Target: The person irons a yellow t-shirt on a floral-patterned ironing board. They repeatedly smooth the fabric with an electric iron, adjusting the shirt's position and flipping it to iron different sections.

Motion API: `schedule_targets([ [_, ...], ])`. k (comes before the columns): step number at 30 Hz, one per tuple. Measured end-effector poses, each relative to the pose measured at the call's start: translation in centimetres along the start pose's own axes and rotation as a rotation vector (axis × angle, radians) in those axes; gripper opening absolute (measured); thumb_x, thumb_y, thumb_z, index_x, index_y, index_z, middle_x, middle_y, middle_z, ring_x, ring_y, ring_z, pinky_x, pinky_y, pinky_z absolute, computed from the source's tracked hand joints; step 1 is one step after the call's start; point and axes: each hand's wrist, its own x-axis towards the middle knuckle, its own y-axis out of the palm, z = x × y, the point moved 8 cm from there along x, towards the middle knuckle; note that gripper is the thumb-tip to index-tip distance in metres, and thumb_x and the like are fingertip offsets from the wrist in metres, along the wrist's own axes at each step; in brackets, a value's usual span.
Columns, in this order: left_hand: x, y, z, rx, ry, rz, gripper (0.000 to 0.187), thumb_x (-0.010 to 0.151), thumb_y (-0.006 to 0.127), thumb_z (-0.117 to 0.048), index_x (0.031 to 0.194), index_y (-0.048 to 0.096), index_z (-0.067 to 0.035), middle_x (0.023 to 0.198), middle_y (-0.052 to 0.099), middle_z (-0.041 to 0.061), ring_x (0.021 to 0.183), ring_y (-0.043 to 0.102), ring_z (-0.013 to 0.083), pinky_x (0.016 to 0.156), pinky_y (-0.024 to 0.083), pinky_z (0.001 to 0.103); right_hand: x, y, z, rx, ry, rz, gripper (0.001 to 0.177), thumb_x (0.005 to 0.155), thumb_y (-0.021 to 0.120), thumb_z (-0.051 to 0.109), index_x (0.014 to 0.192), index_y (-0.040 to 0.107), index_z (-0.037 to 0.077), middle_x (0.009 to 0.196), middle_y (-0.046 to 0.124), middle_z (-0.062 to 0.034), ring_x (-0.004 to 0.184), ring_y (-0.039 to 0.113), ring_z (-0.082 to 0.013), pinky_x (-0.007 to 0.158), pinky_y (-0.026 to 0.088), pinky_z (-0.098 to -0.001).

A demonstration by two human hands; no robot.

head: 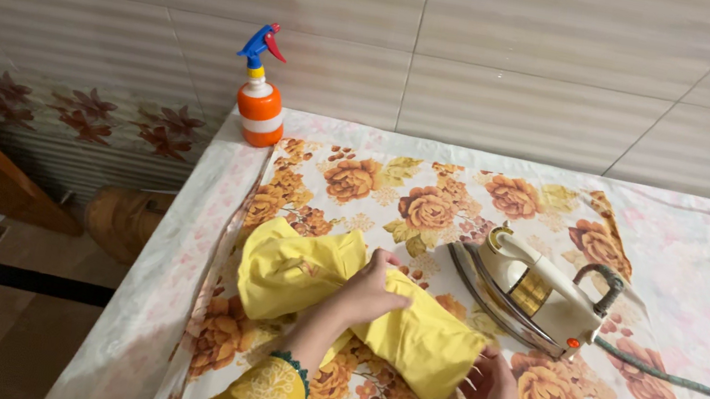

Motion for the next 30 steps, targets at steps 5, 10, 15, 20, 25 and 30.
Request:
schedule_targets([
  [5, 1.0, -1.0, 2.0, 0.046, -0.002, -0.118, 0.061, 0.084, 0.071, -0.012, 0.138, 0.044, -0.012, 0.135, 0.060, 0.018, 0.124, 0.061, 0.0303, 0.103, 0.050, 0.039, -2.6, 2.9, 1.9, -0.248, -0.168, 0.095, 0.045, 0.092, 0.066, 0.007, 0.131, 0.048, 0.022, 0.123, 0.065, -0.0089, 0.107, 0.066, -0.0210, 0.094, 0.054, -0.0374],
  [10, -0.5, -2.9, 0.5, 0.035, 0.169, -0.285, 0.031, 0.085, 0.075, -0.016, 0.115, 0.070, -0.011, 0.109, 0.074, 0.014, 0.103, 0.070, 0.0300, 0.089, 0.055, 0.040, -4.9, 6.6, 3.0, -0.462, -0.266, 0.159, 0.058, 0.081, 0.076, 0.018, 0.136, 0.062, 0.007, 0.131, 0.065, -0.0035, 0.114, 0.066, -0.0219, 0.091, 0.056, -0.0334],
  [15, -1.5, -3.0, -0.4, 0.147, 0.088, -0.294, 0.017, 0.098, 0.065, -0.019, 0.113, 0.070, -0.016, 0.085, 0.075, 0.014, 0.081, 0.074, 0.0320, 0.071, 0.056, 0.044, -7.5, 8.8, 5.7, -0.684, -0.576, 0.117, 0.086, 0.069, 0.086, 0.006, 0.143, 0.045, 0.006, 0.140, 0.039, -0.0110, 0.128, 0.054, -0.0230, 0.098, 0.054, -0.0339],
  [20, -4.0, -5.1, -2.5, 0.173, 0.325, -0.633, 0.019, 0.100, 0.056, -0.008, 0.117, 0.064, -0.009, 0.101, 0.076, 0.015, 0.087, 0.076, 0.0316, 0.071, 0.060, 0.040, -9.1, 11.1, 5.2, -0.829, -0.406, 0.153, 0.113, 0.064, 0.087, 0.003, 0.156, 0.024, 0.017, 0.151, 0.023, -0.0087, 0.131, 0.047, -0.0258, 0.077, 0.063, -0.0369],
  [25, -4.4, -7.4, -1.6, 0.207, 0.106, -0.646, 0.022, 0.102, 0.050, -0.009, 0.120, 0.063, -0.010, 0.109, 0.074, 0.012, 0.085, 0.076, 0.0294, 0.068, 0.062, 0.038, -10.2, 15.1, 5.6, -0.823, -0.403, 0.250, 0.112, 0.070, 0.083, 0.001, 0.160, 0.016, 0.017, 0.154, 0.020, -0.0112, 0.129, 0.052, -0.0288, 0.077, 0.064, -0.0348],
  [30, -4.9, -12.5, -2.4, 0.194, -0.045, -0.630, 0.019, 0.102, 0.053, -0.014, 0.116, 0.066, -0.012, 0.101, 0.076, 0.016, 0.095, 0.073, 0.0339, 0.080, 0.059, 0.045, -10.4, 18.5, 3.6, -0.611, -0.184, 0.389, 0.112, 0.070, 0.080, 0.002, 0.162, 0.019, 0.020, 0.152, 0.027, -0.0074, 0.118, 0.065, -0.0292, 0.081, 0.063, -0.0391],
])
